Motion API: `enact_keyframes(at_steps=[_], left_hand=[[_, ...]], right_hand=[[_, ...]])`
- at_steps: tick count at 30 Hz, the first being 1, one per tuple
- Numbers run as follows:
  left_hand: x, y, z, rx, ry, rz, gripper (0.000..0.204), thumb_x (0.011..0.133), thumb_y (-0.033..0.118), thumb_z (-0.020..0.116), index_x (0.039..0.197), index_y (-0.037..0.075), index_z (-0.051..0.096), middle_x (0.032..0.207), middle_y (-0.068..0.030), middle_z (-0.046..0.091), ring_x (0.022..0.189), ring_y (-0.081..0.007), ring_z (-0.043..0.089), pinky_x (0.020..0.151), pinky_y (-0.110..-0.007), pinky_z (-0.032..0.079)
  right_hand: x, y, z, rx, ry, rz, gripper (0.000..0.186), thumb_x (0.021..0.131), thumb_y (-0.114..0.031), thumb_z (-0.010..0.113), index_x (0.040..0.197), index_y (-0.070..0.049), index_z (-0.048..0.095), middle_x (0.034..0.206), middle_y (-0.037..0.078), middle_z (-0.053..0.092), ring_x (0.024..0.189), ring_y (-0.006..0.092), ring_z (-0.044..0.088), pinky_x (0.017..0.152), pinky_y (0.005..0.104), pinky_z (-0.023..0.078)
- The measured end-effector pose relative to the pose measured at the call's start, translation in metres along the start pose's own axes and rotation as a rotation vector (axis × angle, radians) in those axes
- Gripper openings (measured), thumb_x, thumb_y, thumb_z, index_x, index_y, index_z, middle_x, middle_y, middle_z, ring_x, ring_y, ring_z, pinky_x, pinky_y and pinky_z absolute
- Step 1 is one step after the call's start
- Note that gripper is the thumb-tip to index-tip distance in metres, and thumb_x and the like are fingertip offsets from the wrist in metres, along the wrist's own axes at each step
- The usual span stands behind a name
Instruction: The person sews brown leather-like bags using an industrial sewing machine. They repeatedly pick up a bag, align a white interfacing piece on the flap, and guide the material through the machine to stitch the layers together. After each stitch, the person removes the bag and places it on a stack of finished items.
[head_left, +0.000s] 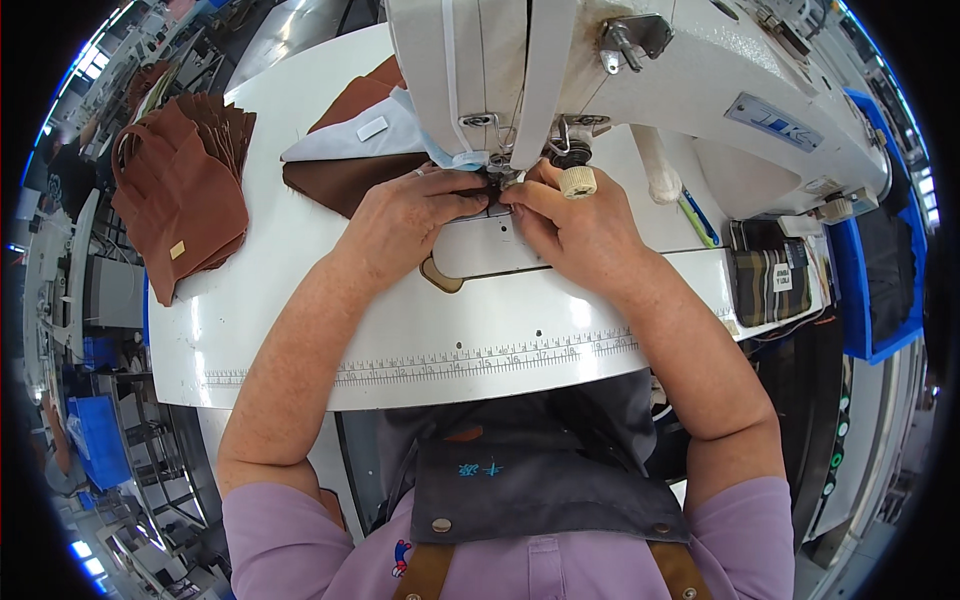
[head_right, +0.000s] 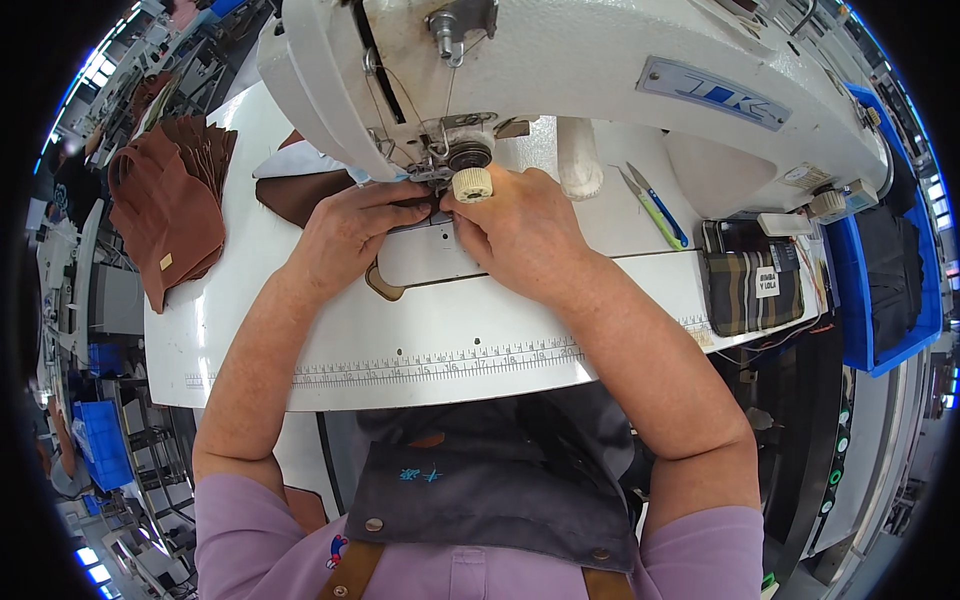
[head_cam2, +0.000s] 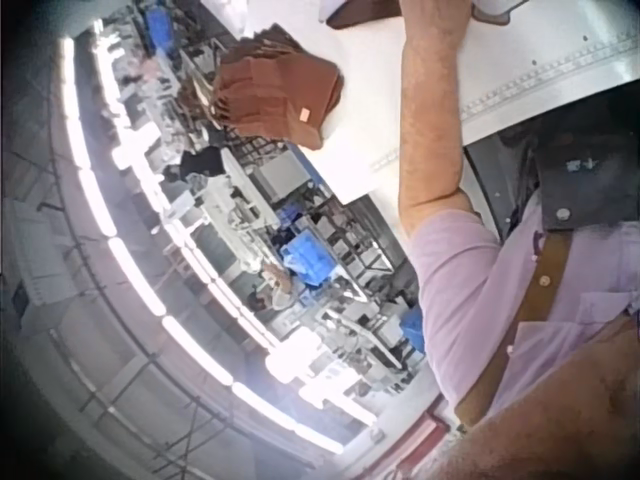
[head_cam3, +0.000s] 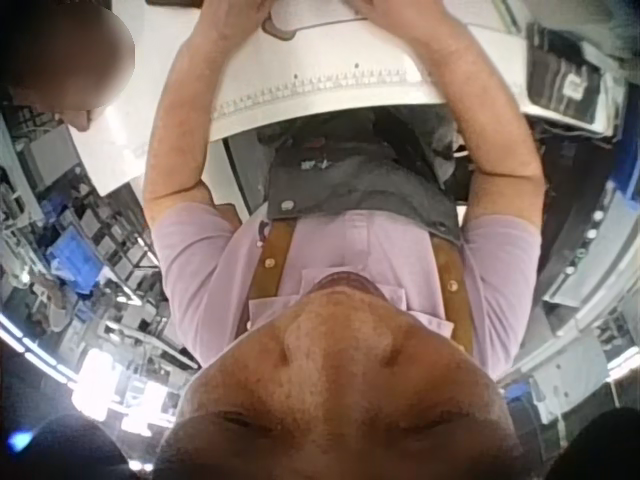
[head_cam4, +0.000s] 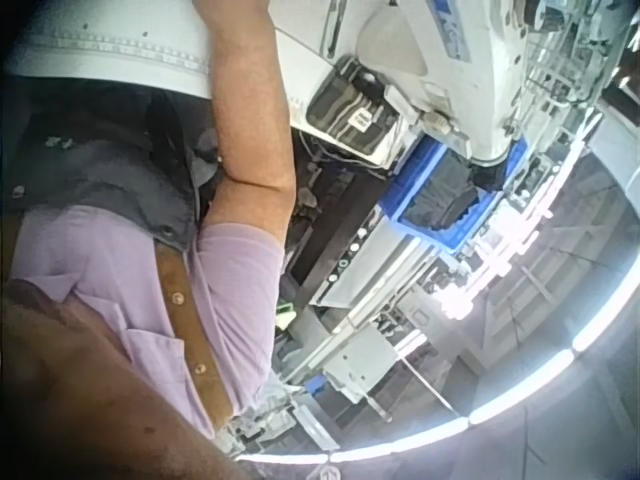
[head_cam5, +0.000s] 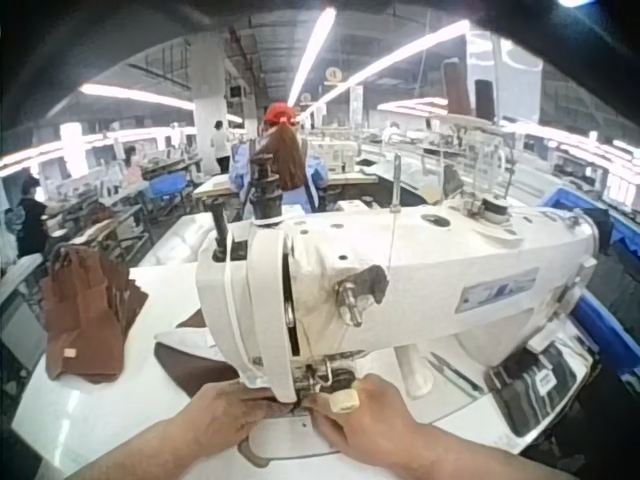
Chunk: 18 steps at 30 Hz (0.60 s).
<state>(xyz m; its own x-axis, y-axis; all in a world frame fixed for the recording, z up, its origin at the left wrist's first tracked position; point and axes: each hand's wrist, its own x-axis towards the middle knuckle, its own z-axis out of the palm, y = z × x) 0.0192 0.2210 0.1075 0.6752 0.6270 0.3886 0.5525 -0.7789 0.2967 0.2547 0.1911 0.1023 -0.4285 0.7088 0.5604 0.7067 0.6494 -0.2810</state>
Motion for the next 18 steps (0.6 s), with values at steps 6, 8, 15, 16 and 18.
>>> enact_keyframes(at_steps=[6, 8, 15, 16, 18], left_hand=[[0.002, 0.001, 0.000, 0.007, -0.021, -0.050, 0.036, 0.080, -0.008, 0.064, 0.106, 0.010, 0.078, 0.120, -0.0020, 0.072, 0.106, -0.0239, 0.069, 0.092, -0.035, 0.058], [0.002, 0.000, -0.001, 0.013, -0.028, -0.066, 0.036, 0.080, -0.008, 0.064, 0.106, 0.010, 0.079, 0.119, -0.0019, 0.073, 0.106, -0.0238, 0.070, 0.092, -0.035, 0.058], [0.007, -0.004, 0.002, 0.001, 0.021, -0.047, 0.039, 0.081, -0.012, 0.057, 0.108, 0.007, 0.077, 0.116, -0.0104, 0.073, 0.104, -0.0302, 0.070, 0.092, -0.038, 0.057], [0.008, -0.007, 0.005, -0.019, 0.028, -0.037, 0.039, 0.081, -0.013, 0.056, 0.109, 0.007, 0.076, 0.115, -0.0122, 0.073, 0.105, -0.0314, 0.070, 0.092, -0.038, 0.056], [0.007, -0.014, 0.009, -0.039, 0.058, -0.025, 0.039, 0.080, -0.012, 0.056, 0.109, 0.007, 0.076, 0.112, -0.0123, 0.073, 0.104, -0.0316, 0.069, 0.091, -0.038, 0.056]], right_hand=[[-0.001, 0.001, 0.001, -0.031, -0.033, 0.002, 0.016, 0.083, -0.012, 0.071, 0.098, -0.012, 0.077, 0.081, 0.009, 0.062, 0.068, 0.0265, 0.064, 0.064, 0.0400, 0.051], [-0.002, 0.001, 0.004, -0.053, -0.043, 0.016, 0.016, 0.084, -0.013, 0.070, 0.098, -0.014, 0.078, 0.083, 0.008, 0.062, 0.070, 0.0270, 0.064, 0.065, 0.0410, 0.052], [-0.005, 0.000, 0.002, -0.067, 0.004, 0.078, 0.015, 0.086, -0.019, 0.069, 0.098, -0.013, 0.075, 0.088, 0.009, 0.063, 0.074, 0.0297, 0.066, 0.068, 0.0435, 0.055], [-0.007, 0.002, 0.004, -0.057, 0.025, 0.081, 0.014, 0.087, -0.021, 0.068, 0.097, -0.013, 0.074, 0.088, 0.009, 0.063, 0.075, 0.0303, 0.066, 0.067, 0.0440, 0.055], [-0.006, 0.004, 0.002, 0.010, 0.044, 0.126, 0.018, 0.092, -0.026, 0.064, 0.097, -0.011, 0.072, 0.087, 0.010, 0.064, 0.076, 0.0312, 0.067, 0.066, 0.0448, 0.055]])
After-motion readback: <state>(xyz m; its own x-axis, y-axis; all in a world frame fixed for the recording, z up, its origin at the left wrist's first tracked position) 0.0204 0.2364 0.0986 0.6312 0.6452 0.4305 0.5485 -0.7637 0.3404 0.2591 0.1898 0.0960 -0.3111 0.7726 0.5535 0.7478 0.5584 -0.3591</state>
